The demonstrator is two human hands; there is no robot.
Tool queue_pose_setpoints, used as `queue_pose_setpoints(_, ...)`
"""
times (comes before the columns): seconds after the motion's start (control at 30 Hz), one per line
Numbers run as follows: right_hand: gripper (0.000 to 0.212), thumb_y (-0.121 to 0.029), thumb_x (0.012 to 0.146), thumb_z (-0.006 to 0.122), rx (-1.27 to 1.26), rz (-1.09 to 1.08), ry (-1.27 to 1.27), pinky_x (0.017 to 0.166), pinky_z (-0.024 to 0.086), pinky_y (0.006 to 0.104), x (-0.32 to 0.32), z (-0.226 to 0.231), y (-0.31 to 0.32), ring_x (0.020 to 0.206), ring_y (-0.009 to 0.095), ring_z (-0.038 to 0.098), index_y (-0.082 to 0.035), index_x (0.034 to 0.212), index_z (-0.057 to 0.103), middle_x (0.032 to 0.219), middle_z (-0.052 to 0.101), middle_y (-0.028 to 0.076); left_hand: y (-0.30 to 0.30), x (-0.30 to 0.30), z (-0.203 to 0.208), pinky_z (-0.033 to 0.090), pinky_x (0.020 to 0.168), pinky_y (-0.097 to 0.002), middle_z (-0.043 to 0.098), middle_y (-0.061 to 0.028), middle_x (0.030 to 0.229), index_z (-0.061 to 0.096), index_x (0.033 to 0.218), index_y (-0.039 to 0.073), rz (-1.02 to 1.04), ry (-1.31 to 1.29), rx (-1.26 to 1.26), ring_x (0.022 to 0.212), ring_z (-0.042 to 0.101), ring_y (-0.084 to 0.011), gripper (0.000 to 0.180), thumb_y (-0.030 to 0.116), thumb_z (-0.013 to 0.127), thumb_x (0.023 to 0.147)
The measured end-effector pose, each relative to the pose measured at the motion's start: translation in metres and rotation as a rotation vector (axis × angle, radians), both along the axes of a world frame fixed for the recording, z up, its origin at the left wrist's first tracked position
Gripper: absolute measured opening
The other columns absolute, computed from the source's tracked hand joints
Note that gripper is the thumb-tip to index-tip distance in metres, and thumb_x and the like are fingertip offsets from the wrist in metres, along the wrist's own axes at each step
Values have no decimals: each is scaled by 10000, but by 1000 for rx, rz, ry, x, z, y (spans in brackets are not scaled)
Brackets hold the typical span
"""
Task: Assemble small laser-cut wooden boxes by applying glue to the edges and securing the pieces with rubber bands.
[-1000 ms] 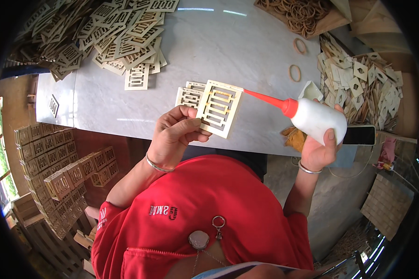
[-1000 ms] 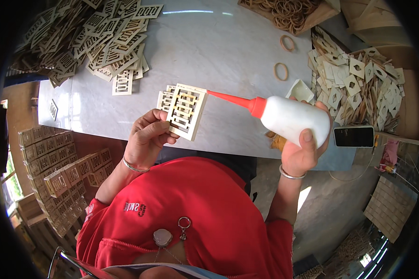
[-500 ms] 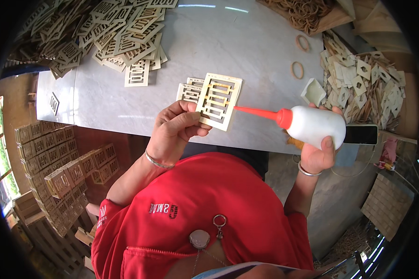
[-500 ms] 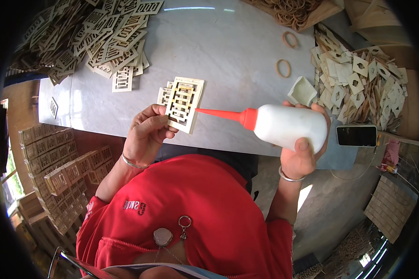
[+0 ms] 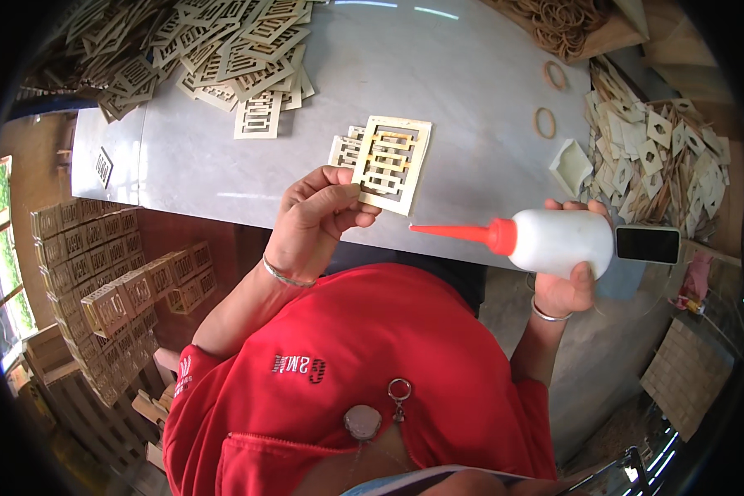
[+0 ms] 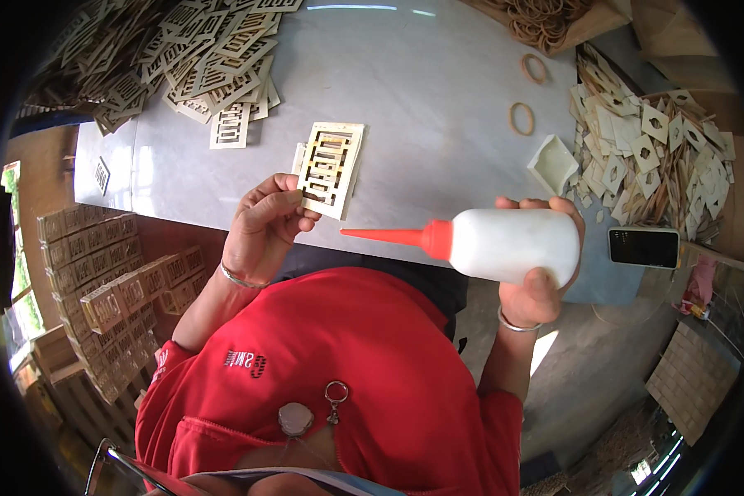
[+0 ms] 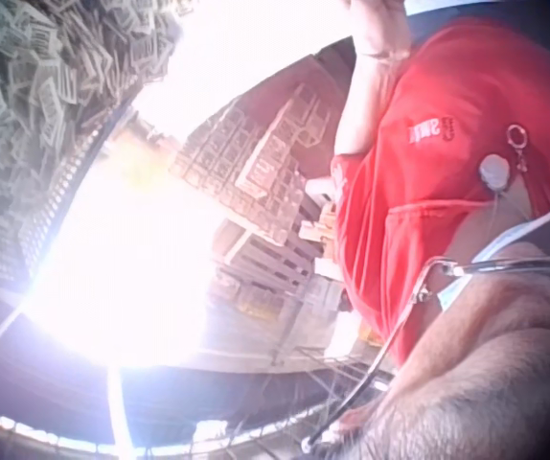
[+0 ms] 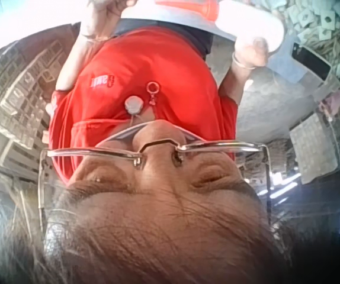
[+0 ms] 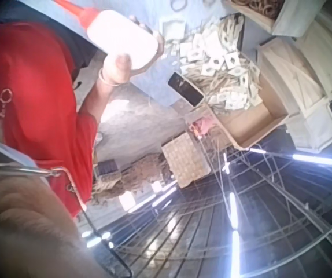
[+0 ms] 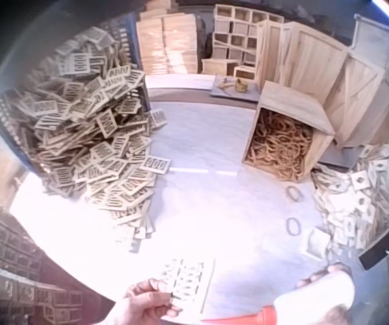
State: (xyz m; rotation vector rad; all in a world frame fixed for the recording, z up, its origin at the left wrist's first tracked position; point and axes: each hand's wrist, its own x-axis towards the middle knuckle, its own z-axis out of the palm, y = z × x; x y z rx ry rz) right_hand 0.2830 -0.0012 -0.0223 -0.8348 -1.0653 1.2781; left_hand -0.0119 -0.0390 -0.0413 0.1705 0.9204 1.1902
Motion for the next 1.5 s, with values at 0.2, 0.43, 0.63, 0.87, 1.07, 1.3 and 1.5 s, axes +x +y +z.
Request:
queue_pose_setpoints(0.2,721,-323,715,646,-85,-39,34,982,397,477,8,-12,-1,1074,361,535,13,1288,365,1149,539,185,-24,-30,-26,561,701,-280,641,-139,842,533,920,-24,81,326,-51,739,663,-200,71,26,530,870)
queue_pose_setpoints(0.43,738,-364,736,618,-95,-44,26,963,382,474,6,-18,5,1078,372,522,16,1309,351,1163,524,190,-37,-41,-50,547,637,-261,648,-131,787,552,913,-63,21,596,-117,706,656,-171,116,40,583,868)
queue_pose_setpoints(0.63,736,-363,744,599,-105,-47,45,978,365,472,11,-21,11,1101,368,507,15,1322,344,1176,503,188,-23,-66,-35,478,546,-299,625,-110,724,604,883,3,-244,1428,62,563,608,-175,261,240,674,798)
queue_pose_setpoints(0.87,714,-346,751,593,-146,-77,94,982,366,464,11,-25,19,1109,363,503,7,1318,342,1173,505,179,69,-118,-13,468,536,-288,572,-77,763,600,857,45,96,1830,536,603,571,-186,138,151,663,796)
queue_pose_setpoints(1.07,690,-326,756,599,-148,-71,129,977,374,456,7,-23,24,1094,354,509,1,1309,348,1155,516,174,191,-149,-14,478,668,-378,589,-124,802,612,851,34,15,1989,651,737,591,-304,236,260,636,787)
queue_pose_setpoints(1.3,680,-313,750,612,-169,-129,140,971,382,452,16,-26,22,1085,349,514,1,1295,356,1134,527,174,272,-136,-31,465,863,-390,581,-165,1049,622,972,32,-390,2197,520,1018,540,-329,437,405,659,748)
queue_pose_setpoints(1.5,663,-295,753,611,-189,-168,137,966,388,447,25,-27,21,1087,348,513,2,1290,361,1131,528,174,294,-141,-26,446,886,-396,571,-106,1122,585,1139,83,-953,2250,627,1031,539,-309,500,370,670,739)
